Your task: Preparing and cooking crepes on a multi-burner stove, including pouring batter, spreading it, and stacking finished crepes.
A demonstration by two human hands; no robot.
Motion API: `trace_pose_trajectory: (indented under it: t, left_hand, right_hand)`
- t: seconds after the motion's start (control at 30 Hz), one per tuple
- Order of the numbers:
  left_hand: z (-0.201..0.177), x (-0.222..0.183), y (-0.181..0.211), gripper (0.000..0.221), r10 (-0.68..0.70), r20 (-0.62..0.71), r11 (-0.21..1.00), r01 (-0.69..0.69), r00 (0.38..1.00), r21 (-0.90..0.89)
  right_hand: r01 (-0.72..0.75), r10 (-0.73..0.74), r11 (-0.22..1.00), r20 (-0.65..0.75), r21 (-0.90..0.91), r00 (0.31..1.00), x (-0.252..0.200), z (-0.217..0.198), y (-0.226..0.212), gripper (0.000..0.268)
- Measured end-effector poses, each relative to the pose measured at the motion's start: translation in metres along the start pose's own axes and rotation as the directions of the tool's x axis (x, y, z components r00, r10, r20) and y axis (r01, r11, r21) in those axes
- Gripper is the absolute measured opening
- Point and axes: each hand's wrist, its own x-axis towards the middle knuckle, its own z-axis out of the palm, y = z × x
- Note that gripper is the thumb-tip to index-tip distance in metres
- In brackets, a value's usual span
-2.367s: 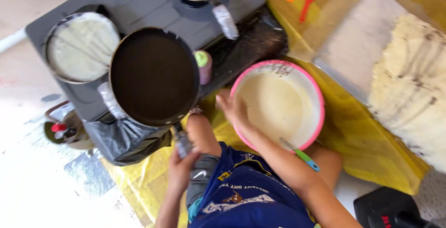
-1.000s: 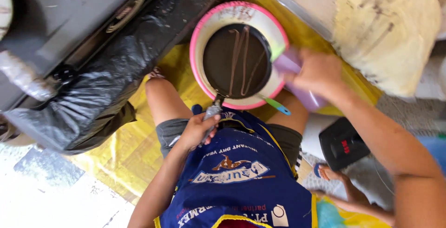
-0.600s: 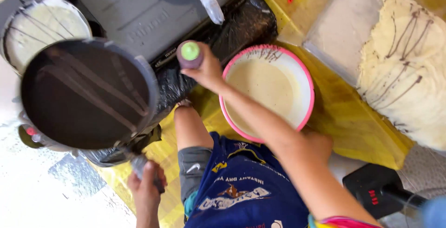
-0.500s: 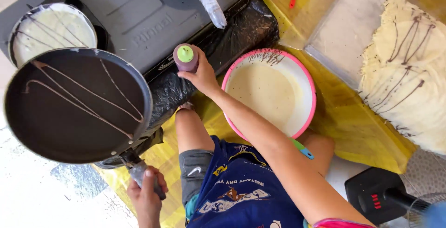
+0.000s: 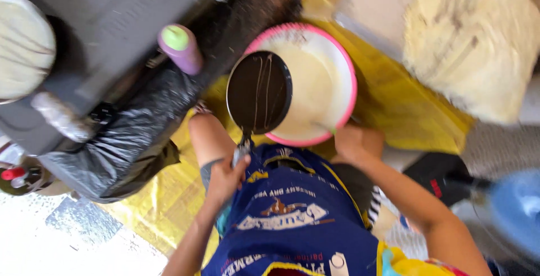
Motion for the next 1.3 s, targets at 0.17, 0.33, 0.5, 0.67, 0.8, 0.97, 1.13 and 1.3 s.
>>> trace_pose_trajectory:
  t: [0.17,0.33,0.5,0.67,0.8,0.97,1.13,1.3]
  left_hand:
    - [0.014,0.042,-0.007,0.063,0.014,0.072,0.987,-0.025,0.997,0.157]
    - [0.009,0.098,-0.040,0.064,0.206,-0.067,0.857,-0.147,0.976,0.494]
    - [-0.003,0.071,0.028,0.058,0.392,-0.098,0.692,-0.223,0.915,0.687]
    - [0.007,0.116,0.012,0.067,0.150,0.023,0.851,-0.140,0.988,0.506]
    - [0.018,0.102,0.025,0.048,-0.023,0.173,0.988,0.049,0.985,-0.146]
    - [0.018,0.097,0.033,0.048,-0.002,0.157,0.949,0.051,0.988,-0.311]
    - [0.006,0.086,0.032,0.050,0.012,0.169,0.900,0.063,0.986,-0.431]
    - [0.030,0.090,-0.021,0.053,0.132,0.356,0.759,0.137,0.925,-0.637]
  right_hand:
    - [0.035,-0.135,0.968,-0.401,-0.248,0.906,-0.022,-0.093,0.021,0.013]
    - [0.001,-0.089,0.979,-0.423,-0.204,0.902,-0.088,-0.205,0.064,0.013]
    - [-0.145,0.177,0.975,-0.198,0.167,0.964,-0.124,-0.261,0.082,0.037]
    - [-0.120,0.205,0.932,-0.224,0.343,0.953,-0.151,-0.294,0.049,0.042]
    - [-0.001,0.134,0.966,-0.501,0.257,0.855,-0.155,-0.294,0.020,0.044]
    - [0.040,-0.003,0.999,-0.761,0.031,0.648,-0.144,-0.288,0.008,0.047]
    - [0.000,-0.001,1.000,-0.838,-0.002,0.545,-0.130,-0.296,0.013,0.050]
    - [-0.002,-0.012,1.000,-0.863,-0.015,0.504,-0.131,-0.318,0.009,0.049]
